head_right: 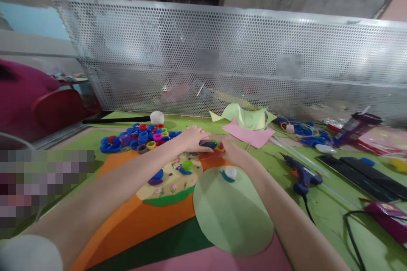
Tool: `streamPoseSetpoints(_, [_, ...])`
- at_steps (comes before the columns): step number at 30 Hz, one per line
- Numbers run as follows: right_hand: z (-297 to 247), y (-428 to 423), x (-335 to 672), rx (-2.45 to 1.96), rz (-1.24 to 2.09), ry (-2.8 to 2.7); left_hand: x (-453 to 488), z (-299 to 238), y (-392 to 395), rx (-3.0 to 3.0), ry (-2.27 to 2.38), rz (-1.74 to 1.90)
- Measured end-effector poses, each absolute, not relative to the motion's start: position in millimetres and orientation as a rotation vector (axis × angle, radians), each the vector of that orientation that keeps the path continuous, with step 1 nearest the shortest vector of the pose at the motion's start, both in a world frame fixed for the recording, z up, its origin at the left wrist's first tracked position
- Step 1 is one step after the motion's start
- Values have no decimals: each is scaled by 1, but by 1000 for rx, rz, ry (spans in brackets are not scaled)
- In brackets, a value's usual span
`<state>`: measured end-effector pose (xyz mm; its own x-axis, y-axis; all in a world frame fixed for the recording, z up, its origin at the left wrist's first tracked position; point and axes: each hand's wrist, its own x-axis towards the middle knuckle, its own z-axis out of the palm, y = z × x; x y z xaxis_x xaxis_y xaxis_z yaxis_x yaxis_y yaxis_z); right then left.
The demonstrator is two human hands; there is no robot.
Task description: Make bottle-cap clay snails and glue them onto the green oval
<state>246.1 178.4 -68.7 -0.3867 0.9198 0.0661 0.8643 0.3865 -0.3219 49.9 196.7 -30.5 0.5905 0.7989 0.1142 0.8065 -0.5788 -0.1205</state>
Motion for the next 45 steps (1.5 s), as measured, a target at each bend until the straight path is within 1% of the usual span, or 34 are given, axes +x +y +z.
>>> streamPoseSetpoints(5, [-66, 180, 241, -1596, 354, -2602, 60, -38, 193, -2644, -1463, -67])
streamPoseSetpoints(11, [-58, 178, 247, -1733, 308, -2648, 47, -37, 199, -2679, -1449, -33])
streamPoseSetpoints(14, [-46, 179, 262, -1888, 236, -2573, 36, -30, 203, -2693, -1426, -13])
streamPoseSetpoints(17, [-38, 182, 278, -2090, 86, -2416, 29, -15, 202, -2676, -1419, -30])
streamPoseSetpoints(21, [-44, 183, 284, -2422, -152, -2142, 13, 8, 186, -2637, -1390, -87])
streamPoseSetpoints(23, [-51, 182, 281, -2532, -196, -2078, 1, 15, 170, -2618, -1371, -94])
streamPoseSetpoints(26, [-57, 183, 277, -2608, -171, -2094, -17, 12, 146, -2580, -1383, -49])
streamPoseSetpoints(29, [-54, 183, 275, -2624, -139, -2134, -27, -1, 135, -2596, -1372, 55])
streamPoseSetpoints(34, [-32, 176, 272, -2545, -82, -2259, -27, -17, 146, -2581, -1396, 106])
streamPoseSetpoints(39, [-9, 161, 263, -2299, 87, -2525, -27, -17, 153, -2598, -1395, 42])
streamPoseSetpoints(42, [-10, 158, 257, -2258, 170, -2595, -24, -11, 141, -2631, -1383, -24])
streamPoseSetpoints(45, [-20, 161, 254, -2233, 201, -2620, -13, -10, 108, -2684, -1332, -116])
